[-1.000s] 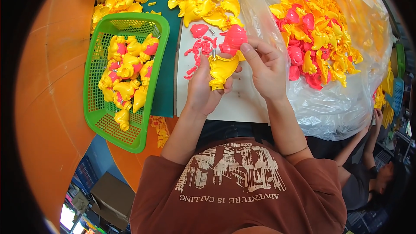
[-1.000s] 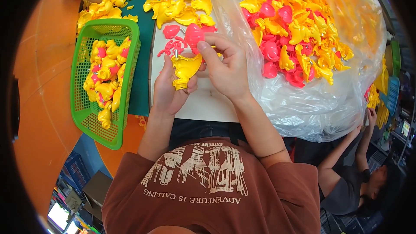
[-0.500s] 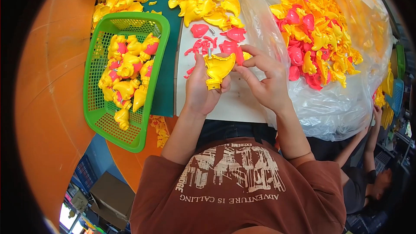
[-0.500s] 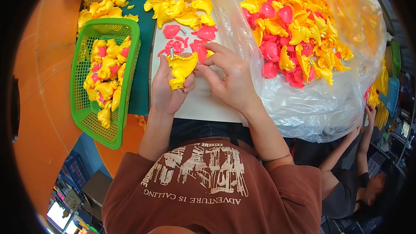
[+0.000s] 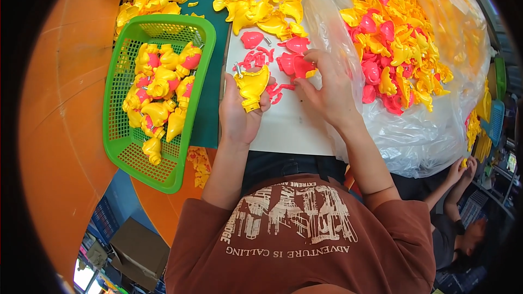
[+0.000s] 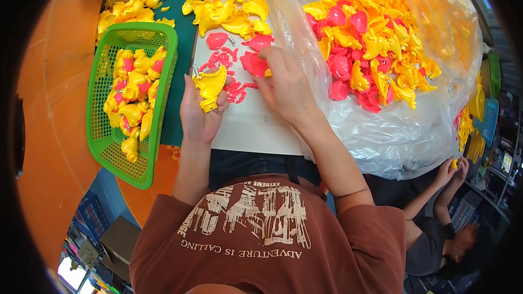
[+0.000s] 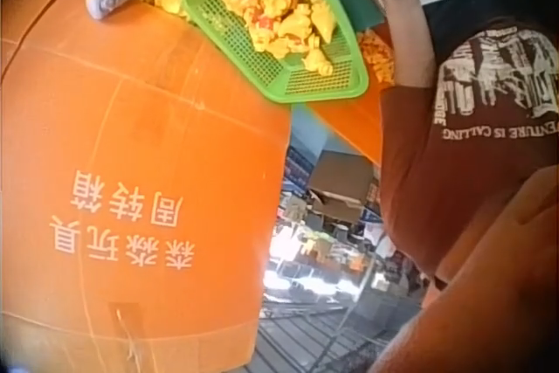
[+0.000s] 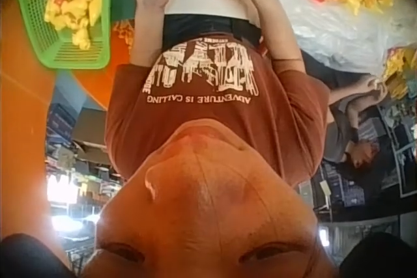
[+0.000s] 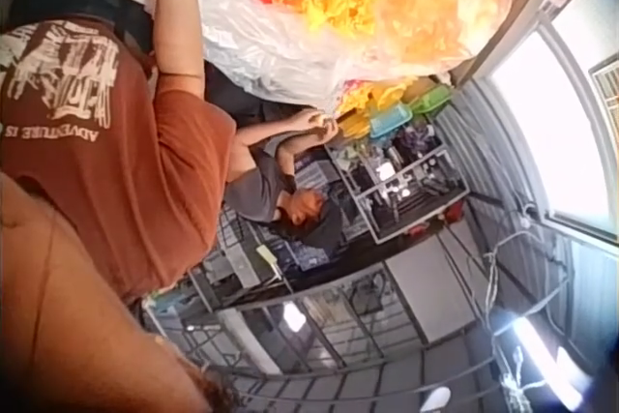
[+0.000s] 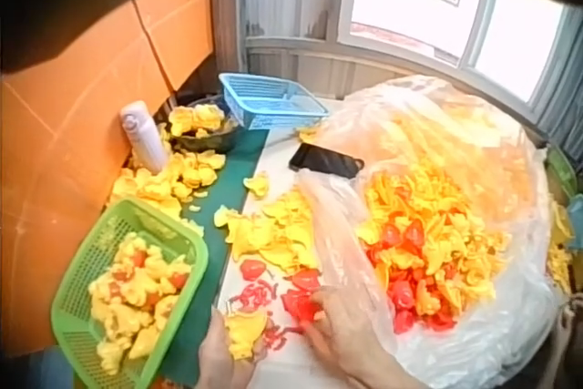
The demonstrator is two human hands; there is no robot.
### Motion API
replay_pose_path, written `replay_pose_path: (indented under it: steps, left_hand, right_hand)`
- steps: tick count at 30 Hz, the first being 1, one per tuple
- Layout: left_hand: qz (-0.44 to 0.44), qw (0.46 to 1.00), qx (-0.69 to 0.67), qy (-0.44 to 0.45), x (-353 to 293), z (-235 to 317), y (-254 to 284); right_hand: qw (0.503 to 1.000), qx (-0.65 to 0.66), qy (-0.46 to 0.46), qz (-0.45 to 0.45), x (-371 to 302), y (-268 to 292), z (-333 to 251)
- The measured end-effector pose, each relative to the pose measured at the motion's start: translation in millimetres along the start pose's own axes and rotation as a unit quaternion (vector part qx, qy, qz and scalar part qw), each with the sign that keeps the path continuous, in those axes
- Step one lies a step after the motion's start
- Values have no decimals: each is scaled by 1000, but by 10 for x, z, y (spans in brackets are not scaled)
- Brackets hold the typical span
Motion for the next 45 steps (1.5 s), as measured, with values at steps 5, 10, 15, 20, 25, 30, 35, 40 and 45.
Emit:
replay_pose_path:
  steps: [5, 10, 15, 20, 25, 30, 35, 40, 45]
  left_hand:
    - [5, 1000, 20, 0, -4, -69, -64]
    - [-14, 999, 3, 36, -33, -206, -282]
    - [-27, 999, -9, 39, -97, -197, -392]
    - [-21, 999, -11, 42, -113, -215, -393]
    - [-30, 998, -21, 41, -135, -226, -401]
    - [-41, 998, -35, 38, -130, -244, -382]
    - [-30, 997, -53, 42, -140, -259, -371]
    - [-30, 999, -11, 7, -149, -267, -379]
    - [-37, 992, 80, -94, -158, -254, -337]
  right_hand:
    - [988, 150, -13, -11, -86, -39, 0]
    - [945, 320, -30, -56, -137, -79, -177]
    - [954, 291, -57, -48, -148, -121, -256]
    - [976, 213, -4, -32, -191, -100, -324]
    - [983, 184, 9, -29, -184, -75, -347]
    - [992, 120, 30, -11, -158, 7, -443]
    - [990, 97, 98, -14, -145, 62, -499]
    - [994, 80, 78, 4, -183, 88, -535]
    - [996, 83, 41, -5, -206, 23, -502]
Point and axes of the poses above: each hand's wrist, its own x-axis towards the middle knuckle, its own y-axis out of the back of the hand, z = x × y, the point moved 6 cm from there along x, towards the middle knuckle, and after that the axes turned 14 degrees about -x, right-handed, at the moved point
